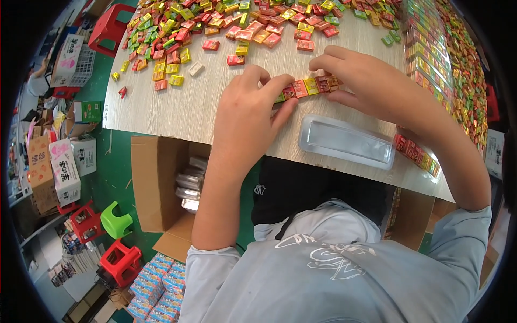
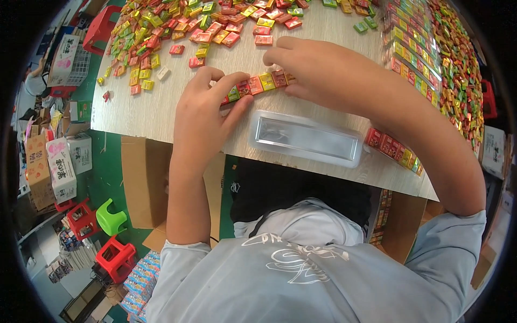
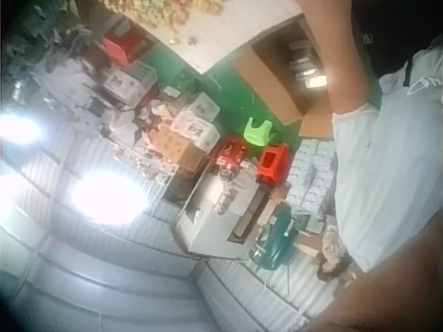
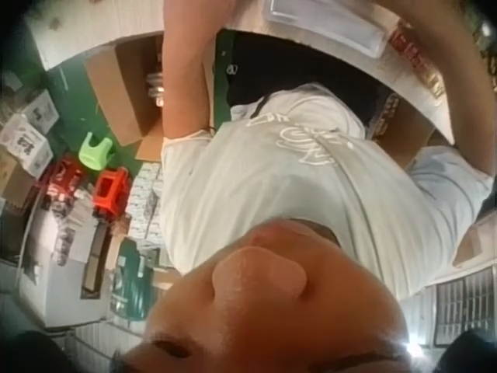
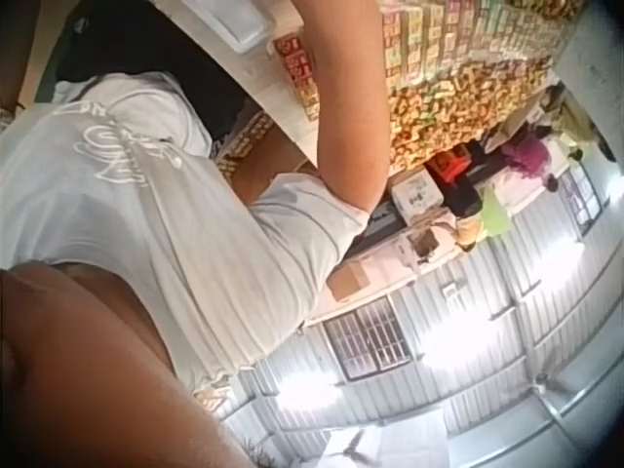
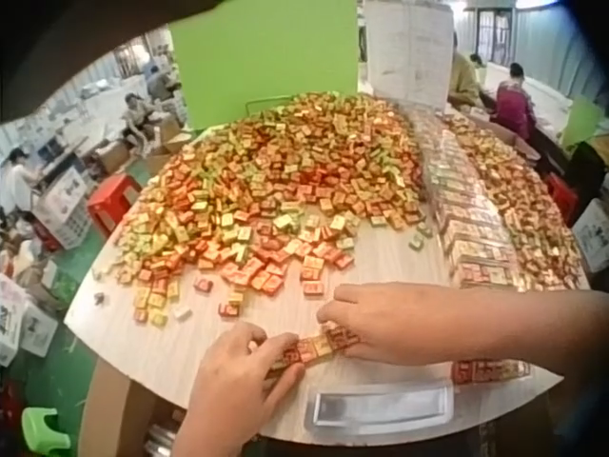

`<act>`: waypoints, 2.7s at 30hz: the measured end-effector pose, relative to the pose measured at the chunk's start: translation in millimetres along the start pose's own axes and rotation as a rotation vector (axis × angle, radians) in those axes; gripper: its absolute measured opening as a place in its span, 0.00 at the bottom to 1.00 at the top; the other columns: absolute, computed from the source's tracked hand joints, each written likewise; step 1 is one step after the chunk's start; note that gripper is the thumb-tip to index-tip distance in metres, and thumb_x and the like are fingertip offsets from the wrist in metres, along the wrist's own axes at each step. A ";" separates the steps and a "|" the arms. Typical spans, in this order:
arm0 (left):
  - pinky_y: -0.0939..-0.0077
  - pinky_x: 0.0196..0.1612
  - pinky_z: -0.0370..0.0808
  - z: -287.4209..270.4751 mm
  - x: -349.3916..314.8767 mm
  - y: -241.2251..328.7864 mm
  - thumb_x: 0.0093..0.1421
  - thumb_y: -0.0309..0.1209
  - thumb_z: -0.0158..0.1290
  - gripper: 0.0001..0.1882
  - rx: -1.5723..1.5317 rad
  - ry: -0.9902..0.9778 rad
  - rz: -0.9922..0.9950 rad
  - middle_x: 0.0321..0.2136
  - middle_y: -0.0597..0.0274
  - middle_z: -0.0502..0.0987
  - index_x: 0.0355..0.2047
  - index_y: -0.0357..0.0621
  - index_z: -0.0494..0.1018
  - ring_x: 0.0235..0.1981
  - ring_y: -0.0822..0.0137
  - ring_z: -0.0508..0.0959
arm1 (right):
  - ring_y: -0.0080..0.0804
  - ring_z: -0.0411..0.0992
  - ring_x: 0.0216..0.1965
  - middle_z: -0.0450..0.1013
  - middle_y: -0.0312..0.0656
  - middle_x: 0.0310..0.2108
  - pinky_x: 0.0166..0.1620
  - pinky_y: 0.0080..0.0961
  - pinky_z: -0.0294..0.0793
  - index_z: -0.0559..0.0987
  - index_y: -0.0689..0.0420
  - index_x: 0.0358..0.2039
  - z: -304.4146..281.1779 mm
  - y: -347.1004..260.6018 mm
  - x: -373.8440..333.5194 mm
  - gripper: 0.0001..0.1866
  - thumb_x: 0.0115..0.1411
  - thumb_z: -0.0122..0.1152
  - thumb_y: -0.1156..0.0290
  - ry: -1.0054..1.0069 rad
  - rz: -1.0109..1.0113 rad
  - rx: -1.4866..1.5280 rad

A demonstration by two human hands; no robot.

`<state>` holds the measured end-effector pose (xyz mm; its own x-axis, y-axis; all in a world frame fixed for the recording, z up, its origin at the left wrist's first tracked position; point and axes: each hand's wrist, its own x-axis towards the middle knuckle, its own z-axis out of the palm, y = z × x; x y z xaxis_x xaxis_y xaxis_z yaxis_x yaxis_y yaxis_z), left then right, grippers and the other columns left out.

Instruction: Pack individual candies into plastic containers and then into cardboard boxes.

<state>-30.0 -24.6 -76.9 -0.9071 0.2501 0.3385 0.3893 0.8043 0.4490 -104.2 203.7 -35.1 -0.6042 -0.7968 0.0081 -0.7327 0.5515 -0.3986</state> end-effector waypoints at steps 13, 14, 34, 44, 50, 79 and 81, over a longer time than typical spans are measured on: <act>0.60 0.46 0.75 -14.9 -20.4 -6.3 0.55 0.29 0.64 0.14 -0.064 0.029 -0.069 0.37 0.53 0.75 0.41 0.37 0.78 0.40 0.51 0.77 | 0.41 0.73 0.44 0.73 0.42 0.39 0.48 0.36 0.73 0.75 0.57 0.43 -7.5 -12.1 31.1 0.15 0.56 0.69 0.72 0.003 -0.185 0.046; 0.60 0.46 0.75 -17.1 -23.7 -6.2 0.55 0.28 0.64 0.14 -0.058 0.024 -0.107 0.37 0.52 0.75 0.41 0.37 0.78 0.41 0.51 0.76 | 0.40 0.72 0.44 0.72 0.40 0.38 0.49 0.36 0.72 0.75 0.56 0.39 2.0 -15.1 39.3 0.13 0.55 0.69 0.71 0.067 -0.299 -0.032; 0.61 0.40 0.76 -2.1 2.4 6.4 0.58 0.35 0.64 0.16 0.042 0.010 0.021 0.35 0.56 0.75 0.46 0.46 0.80 0.36 0.54 0.77 | 0.47 0.74 0.45 0.70 0.47 0.45 0.47 0.39 0.74 0.74 0.59 0.49 8.3 2.6 1.7 0.19 0.58 0.67 0.73 0.099 -0.078 -0.055; 0.61 0.40 0.76 3.8 7.3 3.9 0.55 0.39 0.65 0.15 0.106 0.022 0.017 0.33 0.58 0.74 0.42 0.51 0.82 0.35 0.56 0.77 | 0.47 0.74 0.46 0.73 0.46 0.43 0.48 0.38 0.75 0.77 0.59 0.47 6.5 -4.1 3.7 0.16 0.59 0.66 0.70 -0.002 -0.010 -0.099; 0.61 0.41 0.76 3.5 7.5 6.8 0.56 0.39 0.66 0.15 0.093 0.005 -0.004 0.33 0.58 0.74 0.43 0.51 0.83 0.36 0.56 0.78 | 0.48 0.75 0.47 0.73 0.47 0.43 0.49 0.39 0.75 0.77 0.59 0.47 9.6 -14.3 -3.9 0.17 0.58 0.66 0.70 0.060 0.032 -0.124; 0.64 0.36 0.75 -28.2 16.7 33.4 0.52 0.35 0.68 0.13 -0.014 0.105 0.024 0.31 0.62 0.74 0.39 0.52 0.82 0.31 0.60 0.77 | 0.46 0.74 0.41 0.72 0.46 0.39 0.45 0.39 0.74 0.78 0.59 0.43 -15.5 -27.6 -22.5 0.14 0.58 0.68 0.70 0.308 -0.060 -0.125; 0.65 0.35 0.75 -32.0 14.9 43.2 0.51 0.35 0.68 0.14 -0.041 0.106 0.073 0.31 0.62 0.73 0.39 0.52 0.82 0.31 0.60 0.76 | 0.46 0.74 0.41 0.71 0.45 0.39 0.43 0.39 0.74 0.78 0.58 0.43 -25.8 -43.0 -41.1 0.14 0.57 0.67 0.72 0.315 0.011 -0.080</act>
<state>-21.6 -3.4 -26.0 -0.8551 0.2469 0.4559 0.4616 0.7629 0.4526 -56.0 219.0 5.4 -0.6699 -0.6823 0.2926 -0.7406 0.5870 -0.3270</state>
